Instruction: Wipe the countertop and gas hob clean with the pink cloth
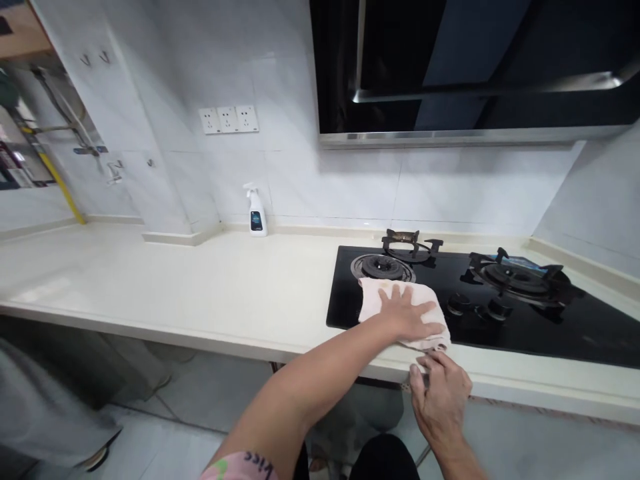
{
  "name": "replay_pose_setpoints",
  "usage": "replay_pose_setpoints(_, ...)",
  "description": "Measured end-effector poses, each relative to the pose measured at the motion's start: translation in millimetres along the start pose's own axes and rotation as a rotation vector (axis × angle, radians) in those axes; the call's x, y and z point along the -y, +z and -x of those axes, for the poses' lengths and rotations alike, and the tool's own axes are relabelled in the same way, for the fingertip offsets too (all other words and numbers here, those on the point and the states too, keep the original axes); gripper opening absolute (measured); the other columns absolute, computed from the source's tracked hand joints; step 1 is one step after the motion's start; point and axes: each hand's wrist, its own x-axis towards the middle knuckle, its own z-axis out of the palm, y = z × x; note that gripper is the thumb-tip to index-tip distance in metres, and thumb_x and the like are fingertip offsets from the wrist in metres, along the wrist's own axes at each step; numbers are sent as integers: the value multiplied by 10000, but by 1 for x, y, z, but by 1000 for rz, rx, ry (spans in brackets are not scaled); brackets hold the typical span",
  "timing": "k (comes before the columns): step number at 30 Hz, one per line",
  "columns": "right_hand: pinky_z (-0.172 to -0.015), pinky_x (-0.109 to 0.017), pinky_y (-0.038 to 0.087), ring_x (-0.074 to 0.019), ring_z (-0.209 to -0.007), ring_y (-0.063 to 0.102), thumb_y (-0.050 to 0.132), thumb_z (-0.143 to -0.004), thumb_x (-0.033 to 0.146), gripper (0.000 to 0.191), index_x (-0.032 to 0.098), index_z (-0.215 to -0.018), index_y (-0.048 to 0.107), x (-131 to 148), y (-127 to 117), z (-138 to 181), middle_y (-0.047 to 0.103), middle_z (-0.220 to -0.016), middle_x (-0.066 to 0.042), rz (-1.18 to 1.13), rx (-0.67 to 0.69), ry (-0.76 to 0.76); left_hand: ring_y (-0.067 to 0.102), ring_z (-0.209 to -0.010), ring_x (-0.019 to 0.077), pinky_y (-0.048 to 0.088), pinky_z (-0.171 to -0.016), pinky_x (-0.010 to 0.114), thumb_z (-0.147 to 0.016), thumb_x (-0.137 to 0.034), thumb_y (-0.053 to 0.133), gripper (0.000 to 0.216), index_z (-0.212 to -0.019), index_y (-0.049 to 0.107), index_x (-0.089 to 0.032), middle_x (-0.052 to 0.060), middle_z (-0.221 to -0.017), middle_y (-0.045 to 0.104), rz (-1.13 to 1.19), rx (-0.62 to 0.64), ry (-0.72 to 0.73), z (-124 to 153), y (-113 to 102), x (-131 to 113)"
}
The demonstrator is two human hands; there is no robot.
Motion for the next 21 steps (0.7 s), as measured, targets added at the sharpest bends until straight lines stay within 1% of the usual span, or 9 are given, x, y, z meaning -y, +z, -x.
replay_pose_setpoints(2,-1004,-461,416,-300,-1139,624,553,-1053,368,184,201,-1095,617,-5,-2,0,687,-1128,-133,20,32,-19,-79,-1642,492,-74,-1243,785,-880,-891,429,908,-1660,388,-429,38,-1818,18,12,14,1,0,-2,0)
replay_pose_setpoints(5,-925,-416,420,-264,-1048,636,541,-1060,374,186,221,-1098,641,-17,-6,-2,698,-1089,-98,-6,73,-100,-91,-1645,472,-66,-1257,766,-887,-886,426,882,-1648,407,-442,16,-1820,24,37,2,19,24,-3,17)
replay_pose_setpoints(7,-904,-406,421,-254,-1034,644,528,-1062,367,196,239,-1113,667,-25,-11,-3,701,-1087,-84,-36,86,-142,-78,-1650,458,-43,-1265,759,-894,-880,432,852,-1639,413,-466,-4,-1818,41,44,-22,2,50,-6,37)
replay_pose_setpoints(10,-972,-465,400,-290,-1105,650,497,-1068,394,243,255,-1097,694,-32,-17,-5,706,-1125,-92,-3,85,-87,-41,-1655,443,5,-1277,740,-911,-868,439,812,-1628,420,-488,-9,-1816,72,19,-54,-101,85,-15,74)
replay_pose_setpoints(12,-991,-496,384,-316,-1134,652,482,-1071,422,277,248,-1101,696,-32,-19,-6,717,-1158,-102,46,58,-47,-6,-1657,439,66,-1287,720,-933,-850,424,782,-1627,421,-489,-3,-1815,90,-7,-68,-184,96,-24,96)
replay_pose_setpoints(13,-978,-493,387,-320,-1133,656,480,-1071,426,286,242,-1114,694,-31,-19,-7,722,-1173,-107,65,46,-41,14,-1657,438,101,-1290,707,-944,-840,413,770,-1629,419,-486,0,-1815,100,-21,-74,-221,96,-29,106)
replay_pose_setpoints(16,-890,-453,401,-300,-1047,672,486,-1062,414,287,233,-1135,696,-29,-17,-9,738,-1172,-109,113,22,-37,88,-1658,424,184,-1294,657,-972,-797,394,730,-1636,399,-493,-13,-1811,135,-69,-89,-333,74,-41,132)
replay_pose_setpoints(18,-864,-440,403,-296,-1026,680,501,-1047,399,270,240,-1134,701,-29,-16,-8,749,-1151,-101,124,14,-40,134,-1653,420,200,-1289,654,-1004,-740,361,697,-1648,380,-477,-7,-1810,145,-97,-107,-404,46,-49,147)
replay_pose_setpoints(21,-862,-433,416,-305,-1066,699,546,-1016,380,248,264,-1166,705,-33,-14,-3,760,-1158,-83,103,23,-50,168,-1646,426,200,-1275,677,-1043,-646,280,683,-1682,334,-412,29,-1812,140,-116,-129,-474,-4,-59,170)
